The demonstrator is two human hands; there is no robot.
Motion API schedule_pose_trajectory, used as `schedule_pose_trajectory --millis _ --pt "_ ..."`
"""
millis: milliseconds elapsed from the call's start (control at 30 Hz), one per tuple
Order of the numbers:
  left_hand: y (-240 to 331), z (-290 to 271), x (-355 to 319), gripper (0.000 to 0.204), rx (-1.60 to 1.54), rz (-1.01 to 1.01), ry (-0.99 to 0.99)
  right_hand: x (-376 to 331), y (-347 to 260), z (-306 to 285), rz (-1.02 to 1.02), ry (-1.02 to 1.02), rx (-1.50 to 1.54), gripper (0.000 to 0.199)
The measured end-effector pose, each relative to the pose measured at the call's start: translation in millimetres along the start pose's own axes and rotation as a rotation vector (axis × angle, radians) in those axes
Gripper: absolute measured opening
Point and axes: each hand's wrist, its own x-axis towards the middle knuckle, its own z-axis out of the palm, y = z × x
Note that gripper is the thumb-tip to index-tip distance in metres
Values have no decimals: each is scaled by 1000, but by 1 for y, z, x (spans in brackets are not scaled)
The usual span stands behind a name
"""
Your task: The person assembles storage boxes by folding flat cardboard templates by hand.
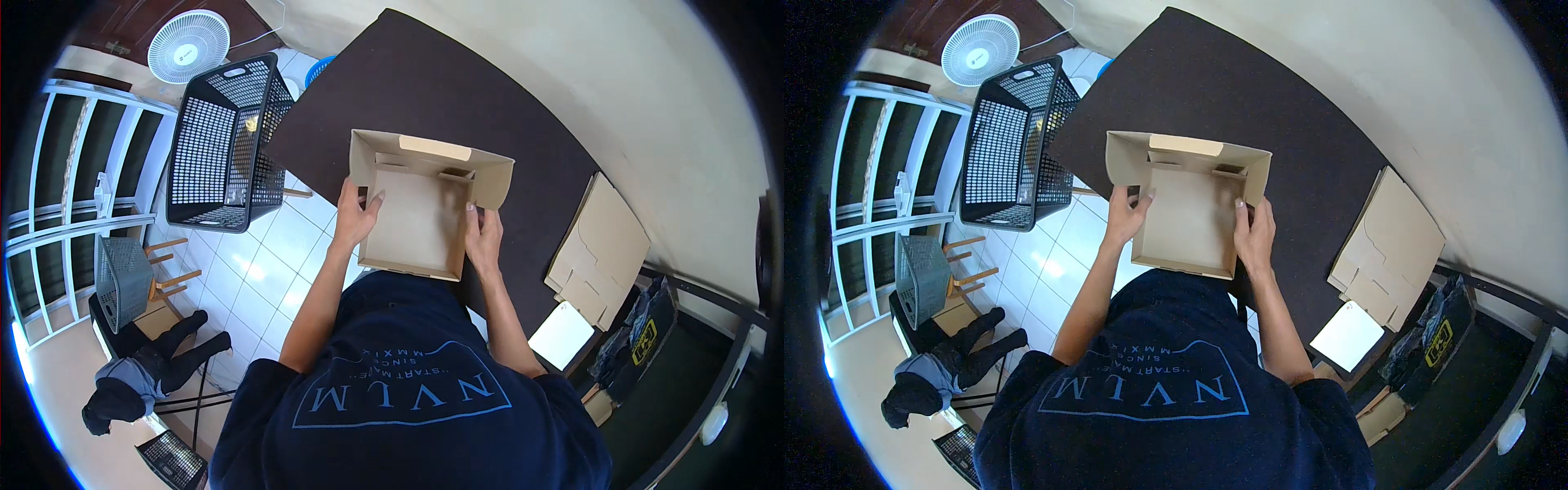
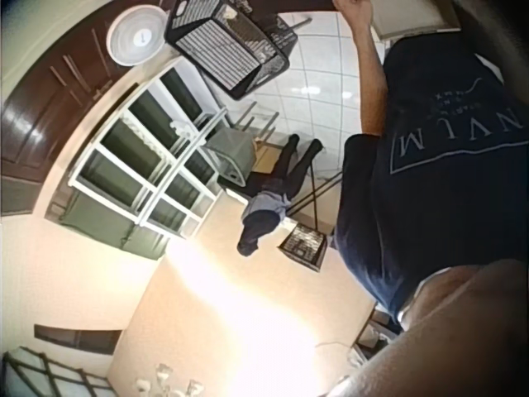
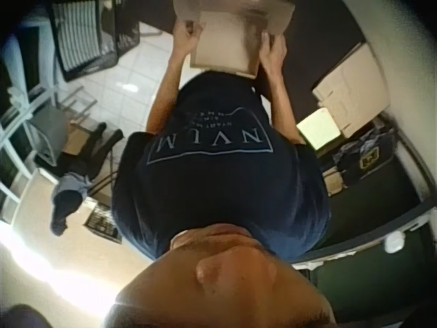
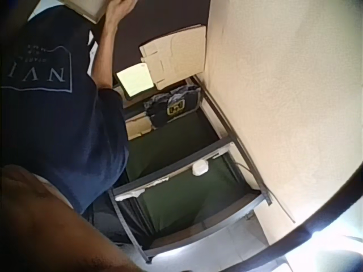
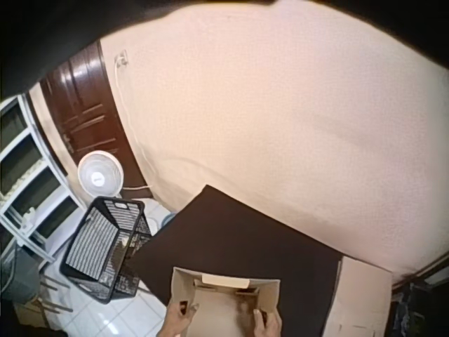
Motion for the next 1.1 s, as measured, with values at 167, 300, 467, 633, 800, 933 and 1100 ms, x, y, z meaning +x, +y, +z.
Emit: schedule_pose_trajectory --millis 167,300,467,633,800,933,1100 --pt "-28 5 25 32 51 34 3 2 -4 5 -30 27 -98 23" --pt "0 8 18 21 195 181 102 -2 0 6 -29 35 -146 23" --pt "10 5 -5 24 281 229 64 -4 -1 12 -26 64 -106 27" --pt "-5 -8 -22 30 123 127 0 -9 11 7 148 -73 -76 22" --pt "12 3 -14 27 47 -30 -79 -3 15 12 -6 -48 -157 25" --pt "-26 14 55 34 222 -26 -57 52 -2 24 -35 -30 -108 29" --pt "-10 4 204 40 332 140 -44 156 -22 66 54 -16 -115 41"
